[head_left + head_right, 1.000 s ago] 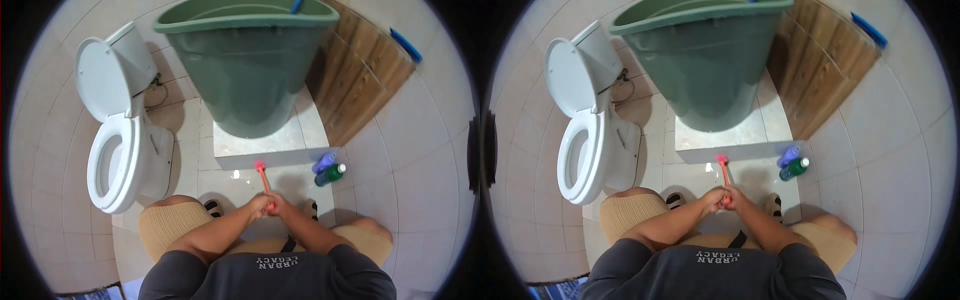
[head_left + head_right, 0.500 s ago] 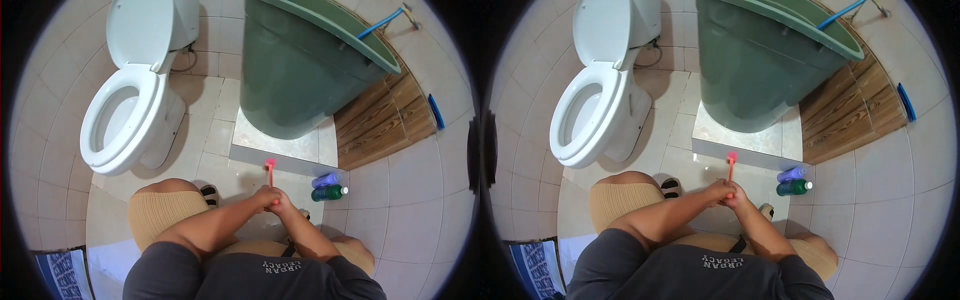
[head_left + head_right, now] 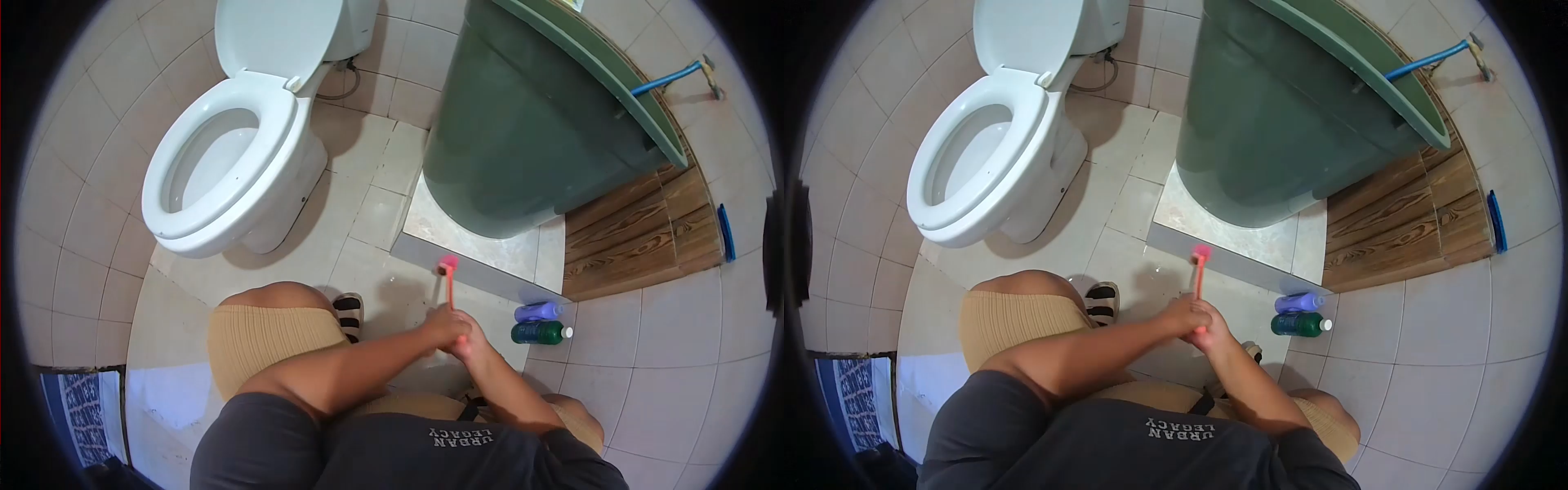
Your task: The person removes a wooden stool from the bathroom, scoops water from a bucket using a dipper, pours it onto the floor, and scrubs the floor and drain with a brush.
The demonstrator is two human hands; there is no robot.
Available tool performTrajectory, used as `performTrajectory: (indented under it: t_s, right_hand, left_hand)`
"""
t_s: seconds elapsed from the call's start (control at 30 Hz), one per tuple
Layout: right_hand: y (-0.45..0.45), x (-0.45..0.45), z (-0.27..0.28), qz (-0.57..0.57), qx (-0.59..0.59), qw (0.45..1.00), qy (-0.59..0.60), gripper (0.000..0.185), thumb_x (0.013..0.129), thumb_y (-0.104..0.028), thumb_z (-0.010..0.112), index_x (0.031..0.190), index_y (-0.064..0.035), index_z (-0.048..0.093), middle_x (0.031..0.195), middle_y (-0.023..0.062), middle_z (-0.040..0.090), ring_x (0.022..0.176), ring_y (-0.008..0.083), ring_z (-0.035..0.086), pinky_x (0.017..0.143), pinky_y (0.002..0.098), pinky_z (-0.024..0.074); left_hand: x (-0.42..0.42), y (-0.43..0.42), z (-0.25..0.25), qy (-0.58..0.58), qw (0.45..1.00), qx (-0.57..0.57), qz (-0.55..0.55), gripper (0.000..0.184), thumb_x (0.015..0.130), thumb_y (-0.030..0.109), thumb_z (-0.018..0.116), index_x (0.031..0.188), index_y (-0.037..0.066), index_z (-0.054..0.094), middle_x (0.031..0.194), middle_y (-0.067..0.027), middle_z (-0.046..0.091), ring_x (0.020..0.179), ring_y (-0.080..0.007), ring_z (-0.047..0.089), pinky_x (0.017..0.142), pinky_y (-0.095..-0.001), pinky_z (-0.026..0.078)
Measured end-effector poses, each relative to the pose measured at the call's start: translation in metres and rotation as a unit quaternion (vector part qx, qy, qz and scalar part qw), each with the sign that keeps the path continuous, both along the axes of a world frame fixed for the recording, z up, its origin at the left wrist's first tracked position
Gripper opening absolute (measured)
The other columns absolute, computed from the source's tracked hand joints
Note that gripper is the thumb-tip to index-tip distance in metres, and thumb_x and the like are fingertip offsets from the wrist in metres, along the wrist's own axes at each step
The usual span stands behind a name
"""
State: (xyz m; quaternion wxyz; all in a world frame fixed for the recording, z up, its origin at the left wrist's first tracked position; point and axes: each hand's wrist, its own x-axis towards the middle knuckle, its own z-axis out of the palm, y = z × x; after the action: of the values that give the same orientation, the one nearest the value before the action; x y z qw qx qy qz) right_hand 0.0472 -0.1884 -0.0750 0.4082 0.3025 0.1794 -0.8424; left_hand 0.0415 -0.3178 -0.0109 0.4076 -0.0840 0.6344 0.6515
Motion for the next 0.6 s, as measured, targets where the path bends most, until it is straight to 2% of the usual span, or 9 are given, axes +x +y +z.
performTrajectory:
  t_s: [0.07, 0.17, 0.2, 0.27, 0.33, 0.37, 0.4, 0.5, 0.6]
  right_hand:
    - [-0.020, -0.014, -0.003, 0.040, 0.014, 0.999, 0.010, 0.021, 0.079, -0.017, 0.045, 0.096, -0.0039, 0.047, 0.092, 0.0117, 0.055, 0.080, 0.0233, 0.056, 0.068, 0.0359, 0.0474]
    - [-0.030, -0.012, -0.021, 0.006, 0.020, 1.000, 0.012, 0.021, 0.080, -0.016, 0.043, 0.096, -0.0032, 0.047, 0.092, 0.0106, 0.055, 0.078, 0.0236, 0.057, 0.067, 0.0374, 0.0477]
    - [-0.024, -0.002, -0.019, 0.010, 0.025, 0.999, 0.034, 0.022, 0.081, -0.017, 0.041, 0.097, -0.0027, 0.046, 0.093, 0.0113, 0.053, 0.080, 0.0241, 0.055, 0.068, 0.0370, 0.0466]
    - [-0.009, 0.000, -0.009, 0.021, 0.034, 0.995, 0.090, 0.024, 0.084, -0.019, 0.038, 0.100, -0.0019, 0.045, 0.093, 0.0125, 0.050, 0.083, 0.0250, 0.052, 0.069, 0.0364, 0.0444]
    - [-0.004, 0.013, 0.012, -0.017, -0.233, 0.972, -0.003, 0.021, 0.085, -0.015, 0.038, 0.095, 0.0019, 0.045, 0.084, 0.0101, 0.054, 0.074, 0.0205, 0.055, 0.065, 0.0332, 0.0468]
    - [-0.003, 0.018, 0.029, -0.039, -0.360, 0.931, -0.050, 0.020, 0.086, -0.013, 0.038, 0.092, 0.0039, 0.045, 0.079, 0.0089, 0.056, 0.070, 0.0183, 0.056, 0.064, 0.0316, 0.0480]
    - [-0.008, 0.017, 0.054, -0.049, -0.387, 0.915, -0.105, 0.022, 0.088, -0.016, 0.037, 0.089, 0.0044, 0.046, 0.069, 0.0062, 0.054, 0.063, 0.0166, 0.054, 0.061, 0.0292, 0.0476]
    - [-0.003, 0.000, -0.021, -0.022, -0.129, 0.991, 0.030, 0.025, 0.084, -0.019, 0.036, 0.101, -0.0021, 0.044, 0.095, 0.0130, 0.048, 0.085, 0.0246, 0.049, 0.071, 0.0367, 0.0436]
    - [-0.040, -0.020, -0.040, -0.003, -0.061, 0.998, 0.024, 0.021, 0.085, -0.016, 0.037, 0.088, 0.0027, 0.047, 0.070, 0.0073, 0.053, 0.064, 0.0185, 0.054, 0.065, 0.0332, 0.0472]
  left_hand:
    - [-0.020, -0.005, -0.042, -0.086, 0.996, -0.024, -0.027, 0.074, 0.059, 0.025, 0.059, 0.122, -0.005, 0.033, 0.090, -0.0165, 0.056, 0.105, -0.0254, 0.041, 0.083, -0.0345, 0.040]
    - [-0.014, 0.023, -0.081, 0.021, 0.976, -0.204, 0.072, 0.042, 0.060, 0.025, 0.062, 0.088, -0.004, 0.051, 0.080, -0.0166, 0.054, 0.072, -0.0267, 0.059, 0.059, -0.0372, 0.048]
    - [-0.011, 0.034, -0.092, 0.023, 0.976, -0.199, 0.086, 0.049, 0.060, 0.027, 0.062, 0.097, -0.003, 0.051, 0.083, -0.0182, 0.053, 0.082, -0.0282, 0.057, 0.066, -0.0372, 0.048]
    - [-0.004, 0.039, -0.079, 0.125, 0.974, -0.191, 0.001, 0.059, 0.060, 0.029, 0.062, 0.108, -0.002, 0.046, 0.086, -0.0198, 0.053, 0.089, -0.0299, 0.055, 0.072, -0.0370, 0.047]
    - [0.020, 0.011, 0.031, 0.118, 0.972, -0.202, -0.032, 0.078, 0.059, 0.032, 0.062, 0.125, 0.001, 0.034, 0.099, -0.0211, 0.051, 0.097, -0.0328, 0.049, 0.081, -0.0351, 0.043]
    - [0.024, 0.010, 0.028, 0.120, 0.978, -0.167, -0.025, 0.078, 0.059, 0.029, 0.060, 0.126, 0.000, 0.032, 0.096, -0.0186, 0.053, 0.098, -0.0302, 0.048, 0.082, -0.0343, 0.042]
    - [0.026, 0.009, 0.026, 0.126, 0.983, -0.134, -0.015, 0.079, 0.060, 0.026, 0.059, 0.127, -0.002, 0.029, 0.093, -0.0161, 0.055, 0.099, -0.0277, 0.047, 0.083, -0.0334, 0.041]
    - [0.016, 0.001, 0.013, 0.121, 0.988, -0.096, 0.011, 0.080, 0.060, 0.024, 0.058, 0.129, -0.003, 0.027, 0.092, -0.0139, 0.057, 0.100, -0.0254, 0.045, 0.085, -0.0323, 0.040]
    - [-0.008, -0.010, -0.017, 0.069, 0.985, -0.153, 0.030, 0.081, 0.060, 0.025, 0.058, 0.129, -0.002, 0.026, 0.094, -0.0145, 0.056, 0.100, -0.0258, 0.045, 0.086, -0.0320, 0.039]
